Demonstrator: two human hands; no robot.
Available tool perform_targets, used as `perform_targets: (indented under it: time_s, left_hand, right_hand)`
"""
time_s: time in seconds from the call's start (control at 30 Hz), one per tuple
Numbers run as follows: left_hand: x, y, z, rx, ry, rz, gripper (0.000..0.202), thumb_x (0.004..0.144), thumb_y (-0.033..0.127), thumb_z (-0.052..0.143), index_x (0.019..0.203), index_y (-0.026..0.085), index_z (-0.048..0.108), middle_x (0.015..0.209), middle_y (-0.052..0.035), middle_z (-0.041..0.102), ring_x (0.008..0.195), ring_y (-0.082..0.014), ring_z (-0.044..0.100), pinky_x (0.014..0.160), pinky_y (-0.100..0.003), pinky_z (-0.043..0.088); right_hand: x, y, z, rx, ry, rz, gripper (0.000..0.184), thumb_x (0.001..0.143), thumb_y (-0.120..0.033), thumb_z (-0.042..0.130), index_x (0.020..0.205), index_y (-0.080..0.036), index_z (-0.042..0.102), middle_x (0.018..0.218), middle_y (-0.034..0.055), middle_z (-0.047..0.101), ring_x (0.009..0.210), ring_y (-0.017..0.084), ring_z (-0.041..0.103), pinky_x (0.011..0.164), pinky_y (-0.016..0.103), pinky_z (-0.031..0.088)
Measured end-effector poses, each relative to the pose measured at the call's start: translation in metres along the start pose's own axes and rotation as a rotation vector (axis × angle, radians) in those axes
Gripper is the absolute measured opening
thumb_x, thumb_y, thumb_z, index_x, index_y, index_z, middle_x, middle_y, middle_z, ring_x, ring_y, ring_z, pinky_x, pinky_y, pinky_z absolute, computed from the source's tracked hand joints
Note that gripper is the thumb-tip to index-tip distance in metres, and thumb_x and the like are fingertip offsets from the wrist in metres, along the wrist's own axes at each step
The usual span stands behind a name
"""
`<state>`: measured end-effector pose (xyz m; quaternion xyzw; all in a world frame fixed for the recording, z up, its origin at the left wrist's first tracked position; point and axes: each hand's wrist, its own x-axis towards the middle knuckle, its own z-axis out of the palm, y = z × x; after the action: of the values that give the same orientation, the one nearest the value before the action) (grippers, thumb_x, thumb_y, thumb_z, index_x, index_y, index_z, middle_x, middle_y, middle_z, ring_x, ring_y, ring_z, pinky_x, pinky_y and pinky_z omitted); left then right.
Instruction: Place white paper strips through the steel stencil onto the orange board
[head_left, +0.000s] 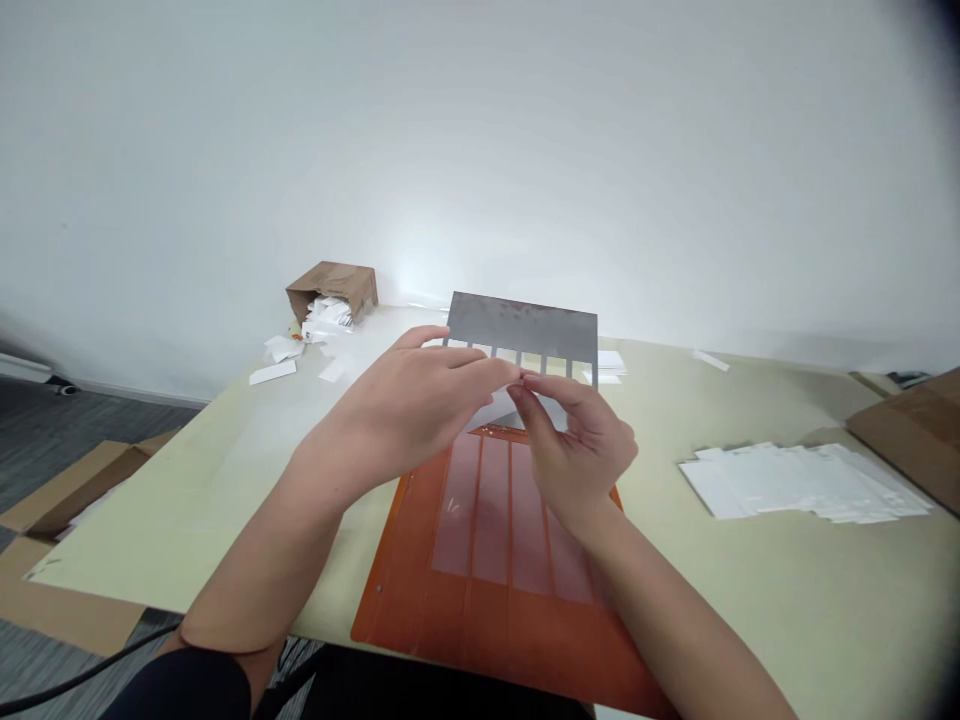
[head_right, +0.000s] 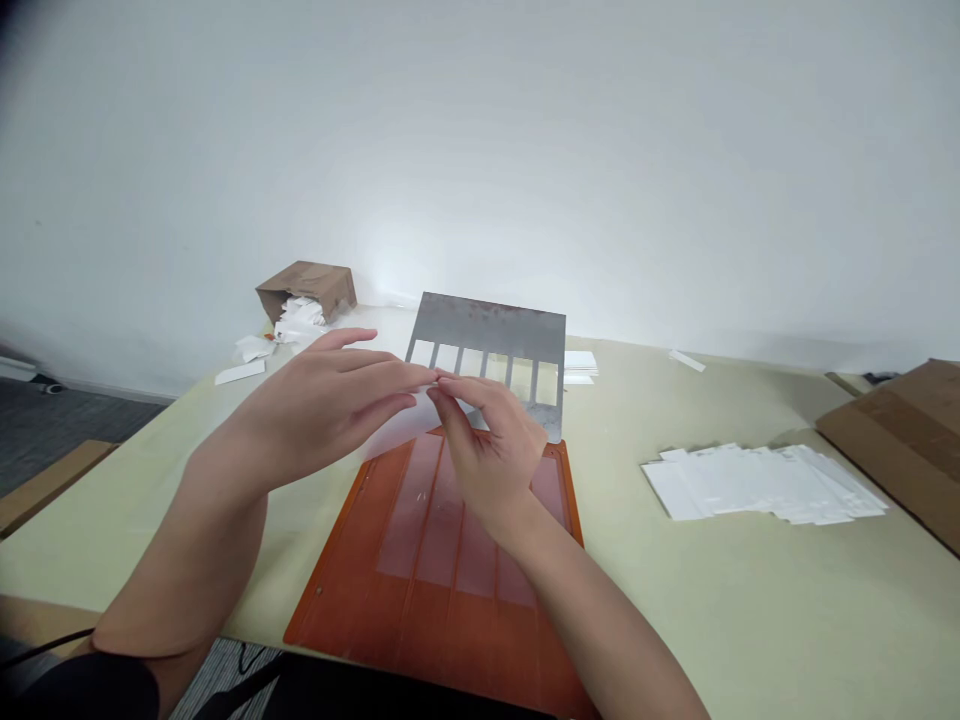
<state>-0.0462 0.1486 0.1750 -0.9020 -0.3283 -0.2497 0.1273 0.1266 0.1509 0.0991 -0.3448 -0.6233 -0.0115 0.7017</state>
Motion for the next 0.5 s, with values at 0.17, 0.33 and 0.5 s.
perform_targets:
  time_s: [0.17,0.33,0.5]
  left_hand:
    - [0.0001,-0.0004,0.0001,0.004,0.008,0.008,0.029,0.102,0.016,0.038,0.106,0.024,0.066,0.081,0.0030,0.074,0.070,-0.0107,0.065,0.102,-0.041,0.047]
    - [0.0017,0.0000,-0.0011,0.020,0.008,0.014,0.030,0.101,0.016,0.037,0.103,0.024,0.066,0.079,0.0039,0.074,0.067,-0.0099,0.064,0.099,-0.038,0.050]
    - [0.0021,0.0001,-0.0015,0.023,0.009,0.019,0.030,0.100,0.013,0.038,0.101,0.023,0.066,0.079,0.0041,0.074,0.065,-0.0100,0.063,0.098,-0.038,0.050]
  right_hand:
    - [0.0000,0.0015,0.0012,0.069,0.005,-0.001,0.021,0.085,-0.013,0.072,0.096,-0.031,0.071,0.087,-0.0046,0.078,0.081,0.017,0.076,0.069,0.032,0.063]
    - [-0.0001,0.0019,0.0026,0.087,0.004,-0.013,0.022,0.084,-0.011,0.072,0.095,-0.030,0.071,0.088,-0.0046,0.078,0.083,0.016,0.076,0.071,0.031,0.063]
    - [-0.0010,0.0024,0.0028,0.146,-0.002,-0.020,0.025,0.083,-0.006,0.071,0.093,-0.029,0.070,0.091,-0.0037,0.078,0.086,0.015,0.075,0.075,0.032,0.063]
